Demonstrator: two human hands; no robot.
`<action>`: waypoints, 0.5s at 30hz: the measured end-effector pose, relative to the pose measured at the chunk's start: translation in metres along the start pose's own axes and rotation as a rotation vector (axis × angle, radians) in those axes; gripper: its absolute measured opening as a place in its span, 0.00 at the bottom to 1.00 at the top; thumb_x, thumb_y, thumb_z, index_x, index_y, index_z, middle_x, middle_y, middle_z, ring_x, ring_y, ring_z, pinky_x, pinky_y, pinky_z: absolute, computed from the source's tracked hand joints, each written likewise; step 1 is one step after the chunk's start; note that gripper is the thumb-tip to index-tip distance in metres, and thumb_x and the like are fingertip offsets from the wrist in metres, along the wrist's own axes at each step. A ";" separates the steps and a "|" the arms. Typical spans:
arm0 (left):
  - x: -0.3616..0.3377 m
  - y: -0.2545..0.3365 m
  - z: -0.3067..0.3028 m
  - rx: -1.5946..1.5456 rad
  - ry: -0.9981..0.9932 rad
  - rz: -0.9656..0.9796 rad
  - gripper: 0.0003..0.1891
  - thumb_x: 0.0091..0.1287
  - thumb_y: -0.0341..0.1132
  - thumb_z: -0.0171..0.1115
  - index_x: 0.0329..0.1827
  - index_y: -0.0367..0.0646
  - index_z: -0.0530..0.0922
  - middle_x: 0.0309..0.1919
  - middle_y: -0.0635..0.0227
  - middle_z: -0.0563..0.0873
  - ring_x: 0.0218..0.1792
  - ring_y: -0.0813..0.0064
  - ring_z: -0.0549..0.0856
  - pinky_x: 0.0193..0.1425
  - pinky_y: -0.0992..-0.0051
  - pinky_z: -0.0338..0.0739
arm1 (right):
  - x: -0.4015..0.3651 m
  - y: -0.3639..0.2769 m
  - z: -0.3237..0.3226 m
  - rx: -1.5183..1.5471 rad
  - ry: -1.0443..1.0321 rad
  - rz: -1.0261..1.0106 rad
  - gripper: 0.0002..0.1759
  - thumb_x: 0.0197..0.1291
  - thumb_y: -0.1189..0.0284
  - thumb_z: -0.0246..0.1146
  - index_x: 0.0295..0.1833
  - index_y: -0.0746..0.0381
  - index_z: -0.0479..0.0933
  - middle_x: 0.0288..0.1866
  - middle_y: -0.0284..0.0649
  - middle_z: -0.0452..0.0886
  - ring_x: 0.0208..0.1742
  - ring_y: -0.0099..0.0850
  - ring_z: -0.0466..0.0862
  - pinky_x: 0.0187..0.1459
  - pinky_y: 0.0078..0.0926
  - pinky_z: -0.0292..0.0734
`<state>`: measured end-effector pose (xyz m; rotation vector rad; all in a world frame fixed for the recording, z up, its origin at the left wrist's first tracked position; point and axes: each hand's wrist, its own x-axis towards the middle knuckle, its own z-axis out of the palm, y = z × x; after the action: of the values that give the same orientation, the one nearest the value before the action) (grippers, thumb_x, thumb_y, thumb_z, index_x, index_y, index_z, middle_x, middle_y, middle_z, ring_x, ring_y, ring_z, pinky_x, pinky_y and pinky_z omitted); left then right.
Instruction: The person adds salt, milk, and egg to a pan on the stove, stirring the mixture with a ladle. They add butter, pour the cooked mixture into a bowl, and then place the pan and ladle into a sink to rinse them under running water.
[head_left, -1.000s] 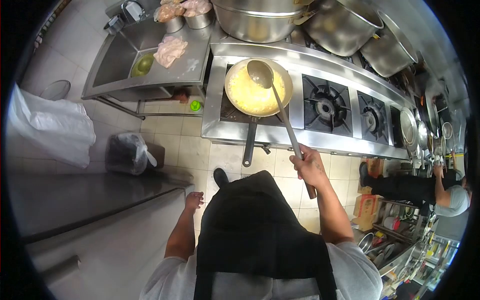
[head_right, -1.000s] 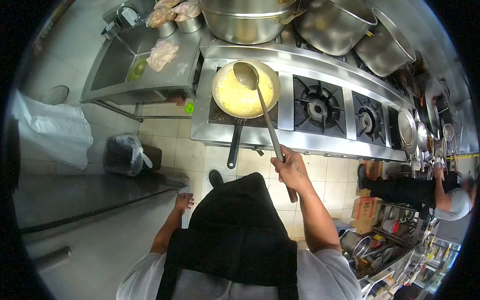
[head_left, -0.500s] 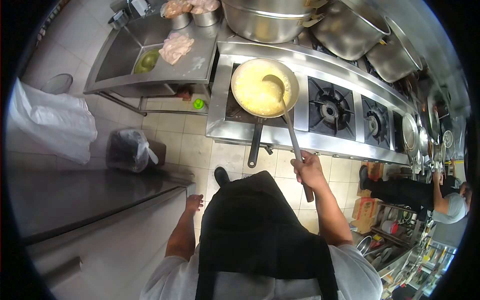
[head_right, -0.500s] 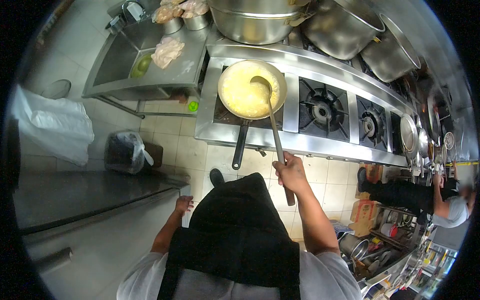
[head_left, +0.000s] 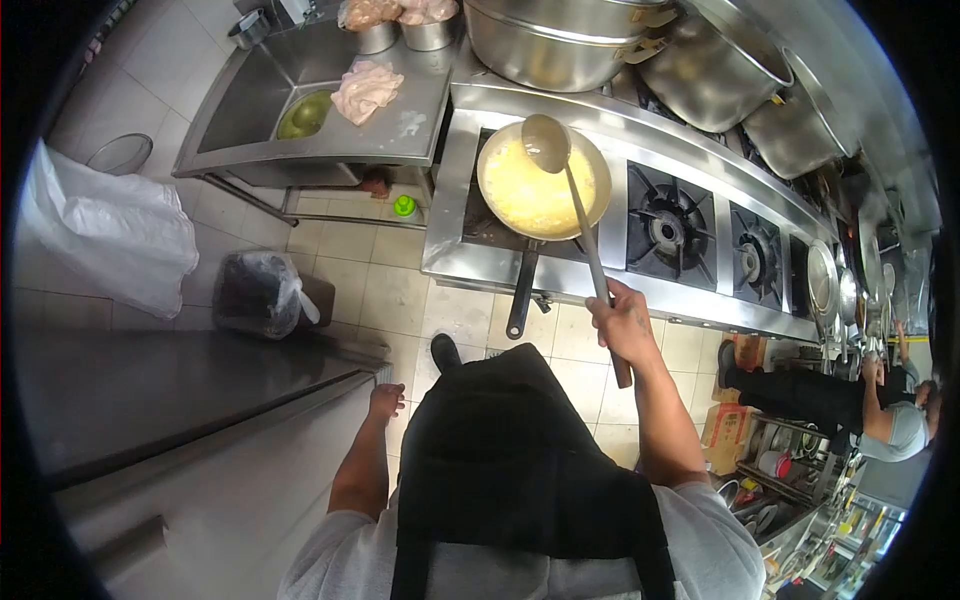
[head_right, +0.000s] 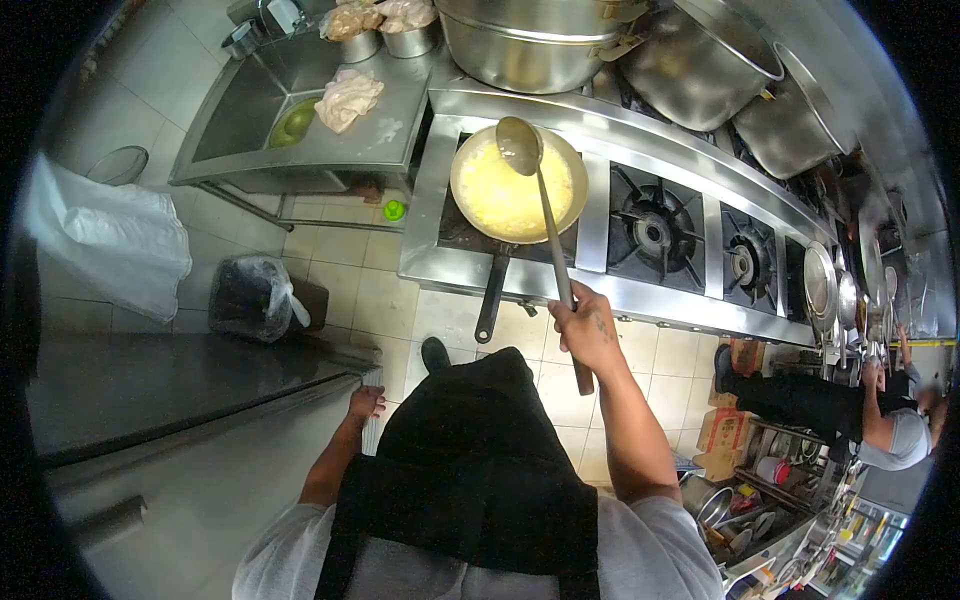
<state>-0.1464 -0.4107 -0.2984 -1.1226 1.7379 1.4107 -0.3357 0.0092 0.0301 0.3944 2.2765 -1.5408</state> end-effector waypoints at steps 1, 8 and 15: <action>-0.003 -0.001 -0.001 0.004 0.009 -0.006 0.16 0.61 0.45 0.63 0.42 0.40 0.77 0.27 0.69 0.81 0.23 0.74 0.80 0.20 0.71 0.71 | 0.005 0.000 0.002 -0.009 -0.015 -0.009 0.10 0.62 0.74 0.59 0.45 0.71 0.74 0.18 0.35 0.73 0.14 0.21 0.71 0.16 0.23 0.66; -0.004 -0.022 -0.012 -0.010 0.005 -0.019 0.18 0.62 0.45 0.63 0.46 0.41 0.77 0.28 0.68 0.81 0.25 0.74 0.81 0.23 0.70 0.74 | 0.029 -0.003 0.020 -0.067 -0.011 -0.033 0.10 0.62 0.74 0.59 0.42 0.72 0.74 0.18 0.37 0.73 0.13 0.23 0.72 0.16 0.23 0.67; -0.009 -0.016 -0.009 -0.047 0.054 -0.030 0.18 0.63 0.46 0.64 0.46 0.41 0.77 0.30 0.67 0.82 0.26 0.74 0.82 0.24 0.71 0.74 | 0.045 0.005 0.022 0.058 -0.065 -0.029 0.09 0.61 0.75 0.61 0.42 0.71 0.75 0.18 0.35 0.73 0.12 0.22 0.70 0.14 0.21 0.64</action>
<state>-0.1281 -0.4186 -0.2955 -1.2176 1.7261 1.4223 -0.3704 -0.0078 -0.0017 0.3234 2.2019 -1.6133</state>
